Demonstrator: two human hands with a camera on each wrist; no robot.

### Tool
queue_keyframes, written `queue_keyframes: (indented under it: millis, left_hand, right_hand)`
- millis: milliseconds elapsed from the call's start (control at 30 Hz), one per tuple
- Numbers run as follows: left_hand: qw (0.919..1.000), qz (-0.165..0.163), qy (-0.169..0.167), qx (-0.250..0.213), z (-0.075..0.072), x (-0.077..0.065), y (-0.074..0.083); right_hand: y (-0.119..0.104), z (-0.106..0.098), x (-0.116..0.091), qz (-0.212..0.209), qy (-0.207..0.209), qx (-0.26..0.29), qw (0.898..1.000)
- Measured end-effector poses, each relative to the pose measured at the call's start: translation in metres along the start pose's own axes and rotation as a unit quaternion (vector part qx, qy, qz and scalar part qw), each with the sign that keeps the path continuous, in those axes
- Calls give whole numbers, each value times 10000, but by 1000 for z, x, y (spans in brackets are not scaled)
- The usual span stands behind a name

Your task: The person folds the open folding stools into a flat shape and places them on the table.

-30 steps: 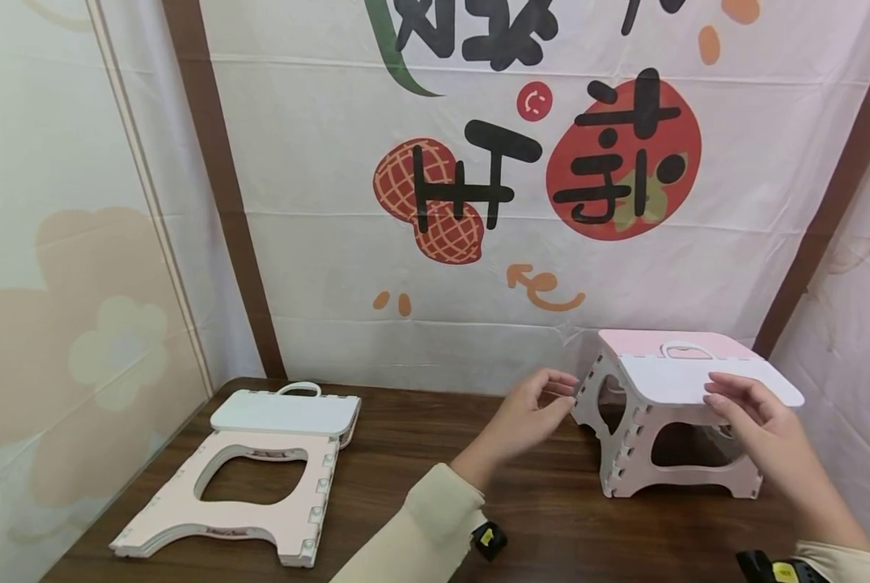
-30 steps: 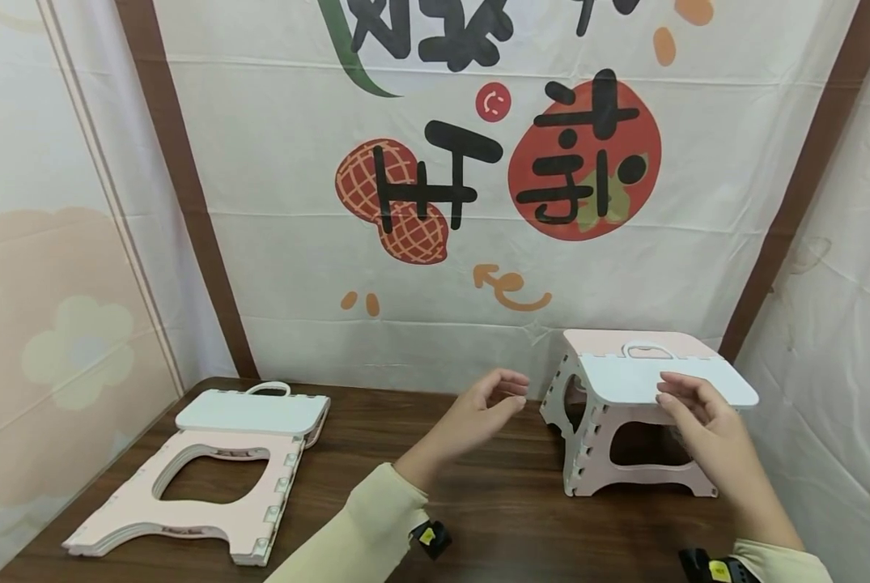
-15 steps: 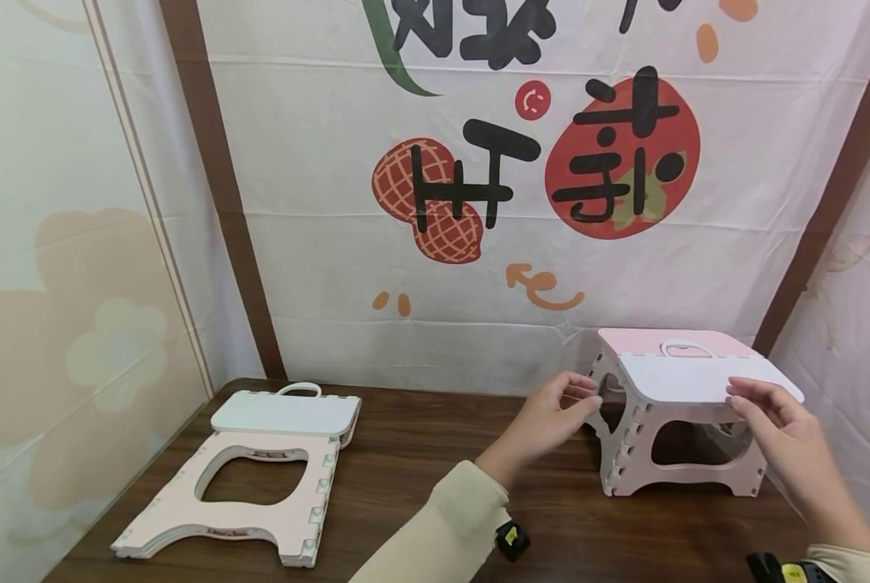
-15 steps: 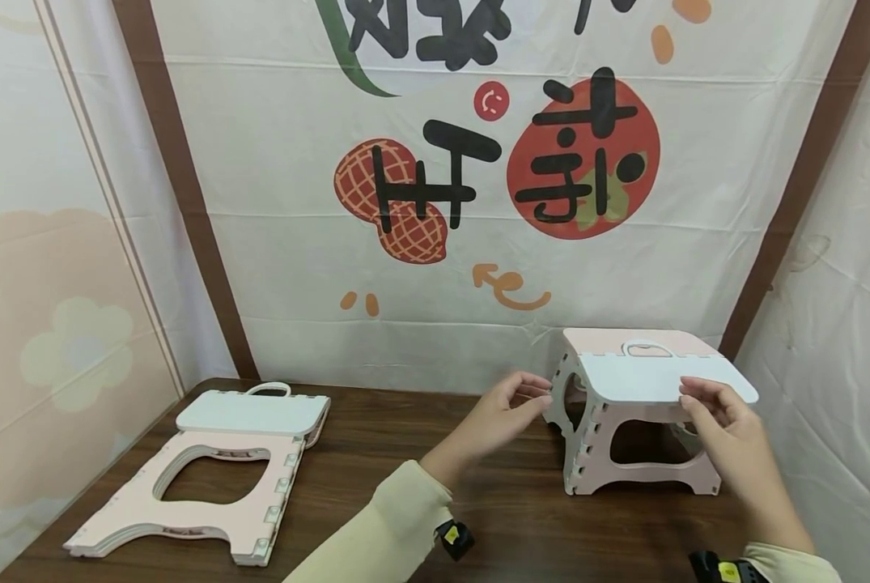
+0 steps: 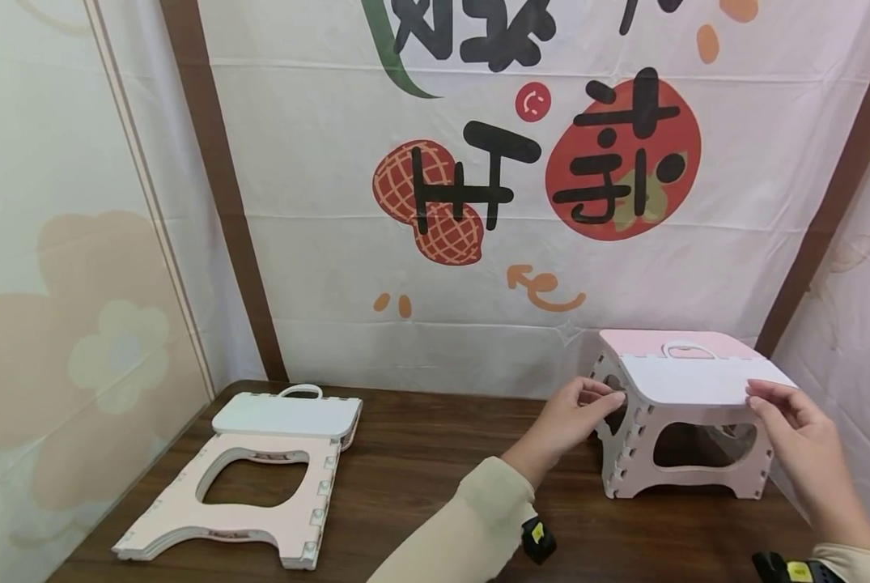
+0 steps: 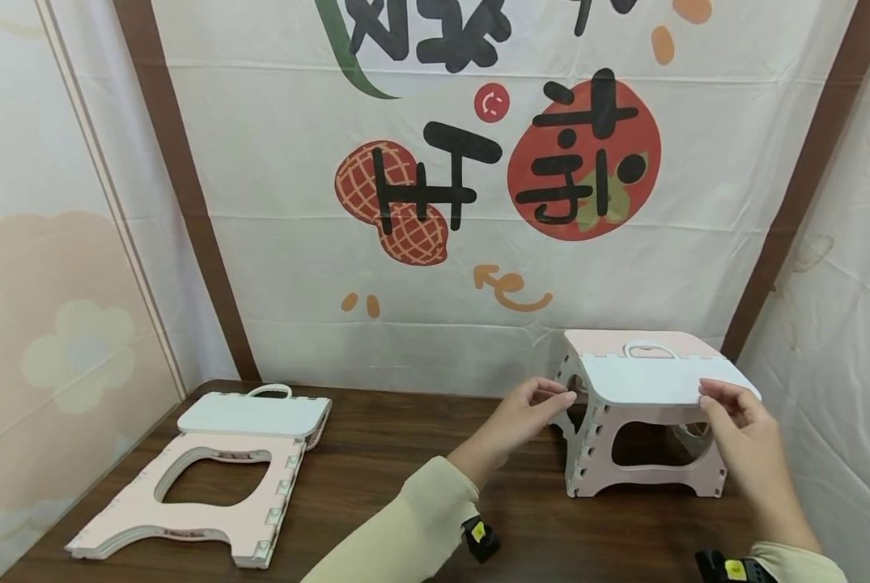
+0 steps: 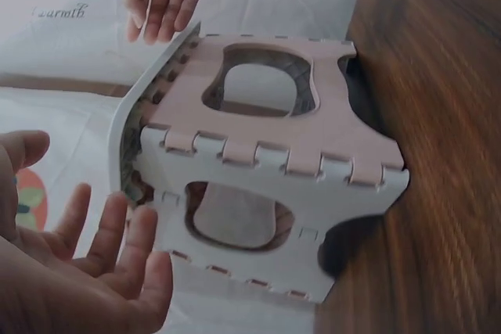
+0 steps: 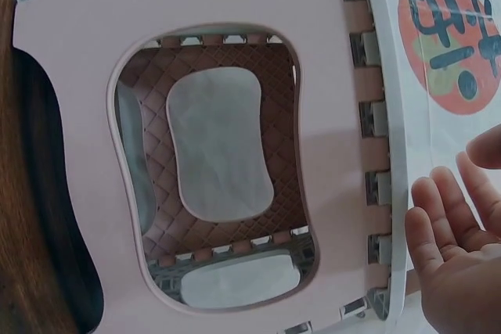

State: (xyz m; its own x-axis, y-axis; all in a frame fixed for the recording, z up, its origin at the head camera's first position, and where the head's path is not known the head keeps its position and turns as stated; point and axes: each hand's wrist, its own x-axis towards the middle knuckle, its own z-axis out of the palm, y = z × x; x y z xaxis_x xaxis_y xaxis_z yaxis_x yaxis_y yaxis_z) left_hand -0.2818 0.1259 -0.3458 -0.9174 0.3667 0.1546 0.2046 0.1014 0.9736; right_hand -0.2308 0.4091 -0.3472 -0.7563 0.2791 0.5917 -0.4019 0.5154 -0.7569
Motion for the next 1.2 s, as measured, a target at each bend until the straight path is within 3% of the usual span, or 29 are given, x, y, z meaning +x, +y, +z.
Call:
queue_keyframes:
  millis: [400,600,900,1033,1200]
  left_hand:
    - [9946,-626,431,-710,24,14,2]
    - [9915,-662,603,-941,35,19,3]
    - [9894,-745,697,-1036,43,23,5]
    - [9873,-792,735,-1168,45,25,5]
    - [9851,-936,720,-1250,47,25,4]
  right_hand:
    - [10,-10,1,556,567,14,9968]
    - [14,-14,2,998,789,-232,9916]
    - [21,-19,8,1829,1355,-439,9728]
    - [26,-23,13,2124,1305,-406,9676]
    - [36,-26,18,2340,955,-259,9672]
